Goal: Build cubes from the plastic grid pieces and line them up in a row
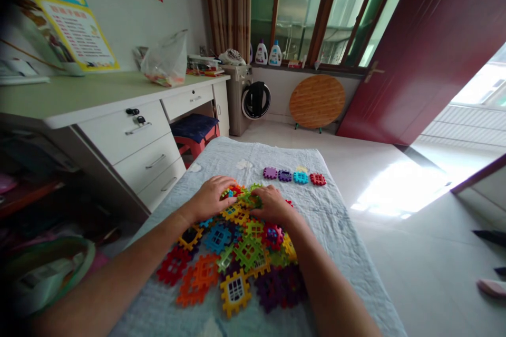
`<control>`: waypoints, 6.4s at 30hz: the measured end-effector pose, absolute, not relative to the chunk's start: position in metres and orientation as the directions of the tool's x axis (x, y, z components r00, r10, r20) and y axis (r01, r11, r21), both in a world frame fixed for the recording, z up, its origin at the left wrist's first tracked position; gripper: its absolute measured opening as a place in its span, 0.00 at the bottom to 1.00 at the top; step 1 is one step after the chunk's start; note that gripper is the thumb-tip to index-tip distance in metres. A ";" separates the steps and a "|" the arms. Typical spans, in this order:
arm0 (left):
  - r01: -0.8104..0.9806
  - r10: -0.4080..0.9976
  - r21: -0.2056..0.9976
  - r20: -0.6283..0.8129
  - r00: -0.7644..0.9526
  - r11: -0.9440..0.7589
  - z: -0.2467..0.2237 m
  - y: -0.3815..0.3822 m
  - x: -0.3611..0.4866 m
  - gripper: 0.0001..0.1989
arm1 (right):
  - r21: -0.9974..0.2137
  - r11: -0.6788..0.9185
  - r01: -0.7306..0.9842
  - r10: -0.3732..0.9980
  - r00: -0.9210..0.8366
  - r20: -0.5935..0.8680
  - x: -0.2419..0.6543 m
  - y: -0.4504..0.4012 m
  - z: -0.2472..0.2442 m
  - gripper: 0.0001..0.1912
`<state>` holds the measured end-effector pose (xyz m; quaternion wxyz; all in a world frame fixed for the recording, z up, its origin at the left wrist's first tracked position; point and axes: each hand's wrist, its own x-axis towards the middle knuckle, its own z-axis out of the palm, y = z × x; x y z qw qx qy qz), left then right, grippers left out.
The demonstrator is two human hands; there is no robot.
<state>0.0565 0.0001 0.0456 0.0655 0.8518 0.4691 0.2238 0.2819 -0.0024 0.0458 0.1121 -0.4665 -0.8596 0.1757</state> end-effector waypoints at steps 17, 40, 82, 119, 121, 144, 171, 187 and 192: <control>0.841 0.888 0.305 0.041 0.457 -0.447 0.032 0.029 0.082 0.22 | -0.739 0.215 0.639 0.941 -0.338 -0.019 0.317 0.013 0.040 0.22; 0.359 0.904 0.904 0.063 0.423 -0.231 0.049 0.027 0.082 0.20 | -0.568 0.448 0.690 0.874 -0.472 0.115 0.316 0.002 0.038 0.28; 0.675 0.804 0.445 0.239 0.544 -0.589 0.031 0.003 0.136 0.29 | -0.694 0.212 0.688 0.977 -0.173 0.126 0.351 0.020 0.016 0.20; 0.653 0.850 0.545 0.321 0.417 -0.526 0.050 0.003 0.122 0.28 | -0.546 0.285 0.788 0.959 -0.239 0.154 0.350 0.019 0.009 0.22; 0.648 0.881 0.598 0.341 0.328 -0.472 0.065 0.008 0.106 0.28 | -0.528 0.311 0.791 0.950 -0.273 0.152 0.347 0.018 0.007 0.21; 0.810 0.879 0.373 0.035 0.475 -0.452 0.022 0.147 0.119 0.27 | -0.855 0.156 0.495 0.899 -0.430 -0.085 0.363 0.015 0.022 0.15; 0.817 0.836 0.306 -0.105 0.539 -0.489 0.020 0.165 0.122 0.27 | -0.830 0.150 0.538 0.896 -0.428 -0.116 0.362 0.016 0.021 0.19; 0.787 0.843 0.389 -0.044 0.535 -0.479 0.063 0.063 0.024 0.22 | -0.681 0.308 0.665 0.906 -0.423 -0.004 0.346 0.016 0.021 0.10; 0.779 0.890 0.536 -0.103 0.444 -0.326 0.054 0.022 0.006 0.22 | -0.776 0.216 0.593 0.893 -0.441 -0.088 0.354 0.013 0.025 0.12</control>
